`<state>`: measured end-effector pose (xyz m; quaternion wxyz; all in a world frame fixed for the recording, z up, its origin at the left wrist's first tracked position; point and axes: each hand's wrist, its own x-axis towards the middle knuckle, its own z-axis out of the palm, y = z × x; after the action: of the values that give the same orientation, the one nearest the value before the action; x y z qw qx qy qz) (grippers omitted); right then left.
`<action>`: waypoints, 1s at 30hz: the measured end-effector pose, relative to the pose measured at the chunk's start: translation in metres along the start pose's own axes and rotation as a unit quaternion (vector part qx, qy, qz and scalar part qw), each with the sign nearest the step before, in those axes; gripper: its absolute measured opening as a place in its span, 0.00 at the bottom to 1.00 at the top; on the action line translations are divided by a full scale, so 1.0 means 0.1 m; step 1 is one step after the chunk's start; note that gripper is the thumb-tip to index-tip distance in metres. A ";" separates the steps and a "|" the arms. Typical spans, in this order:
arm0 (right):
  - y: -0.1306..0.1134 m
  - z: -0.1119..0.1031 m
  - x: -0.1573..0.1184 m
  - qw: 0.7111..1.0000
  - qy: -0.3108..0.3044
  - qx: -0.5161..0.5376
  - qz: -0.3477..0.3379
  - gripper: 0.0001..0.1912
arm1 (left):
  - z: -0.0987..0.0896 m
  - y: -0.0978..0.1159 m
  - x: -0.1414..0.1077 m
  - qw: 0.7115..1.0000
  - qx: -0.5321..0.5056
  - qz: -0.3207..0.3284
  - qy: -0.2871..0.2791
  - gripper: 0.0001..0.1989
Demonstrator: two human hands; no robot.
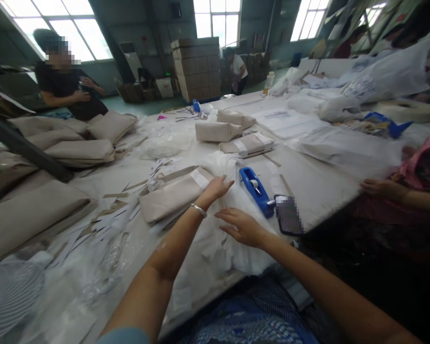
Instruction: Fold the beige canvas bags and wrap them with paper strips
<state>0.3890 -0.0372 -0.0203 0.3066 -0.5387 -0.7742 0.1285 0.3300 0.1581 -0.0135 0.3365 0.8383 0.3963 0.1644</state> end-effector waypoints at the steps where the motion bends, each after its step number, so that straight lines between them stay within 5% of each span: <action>1: 0.01 0.05 -0.01 0.999 -0.032 -0.014 -0.004 0.21 | -0.08 -0.01 -0.12 1.000 -0.002 0.005 0.008 0.26; 5: 0.21 0.20 -0.10 0.995 -0.071 -0.065 0.012 0.17 | -0.20 -0.23 -0.89 0.997 -0.020 0.005 0.068 0.21; 10: 0.27 0.20 -0.14 0.996 -0.019 -0.077 0.039 0.12 | 0.26 -0.56 -1.83 0.988 -0.041 -0.038 0.145 0.23; 14: 0.06 0.23 0.02 0.998 0.027 -0.048 0.023 0.17 | 0.79 -0.44 -1.90 0.986 -0.074 -0.016 0.150 0.22; 18: -0.03 0.36 0.31 0.998 -0.048 0.027 0.032 0.20 | 1.05 -0.19 -1.70 0.986 -0.097 0.009 0.139 0.17; 23: 0.25 0.43 0.50 0.983 -0.134 -0.023 0.123 0.19 | 0.82 -0.21 -1.99 0.986 -0.082 0.053 0.135 0.15; 30: 0.42 0.42 0.32 0.981 -0.165 -0.036 0.091 0.17 | 0.16 -0.95 -2.99 0.986 0.047 -0.013 0.157 0.24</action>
<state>0.3876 0.0137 -0.0640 0.1420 -0.5888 -0.7662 0.2145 0.0970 -0.0362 -0.0937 0.2323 0.8115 0.4628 0.2709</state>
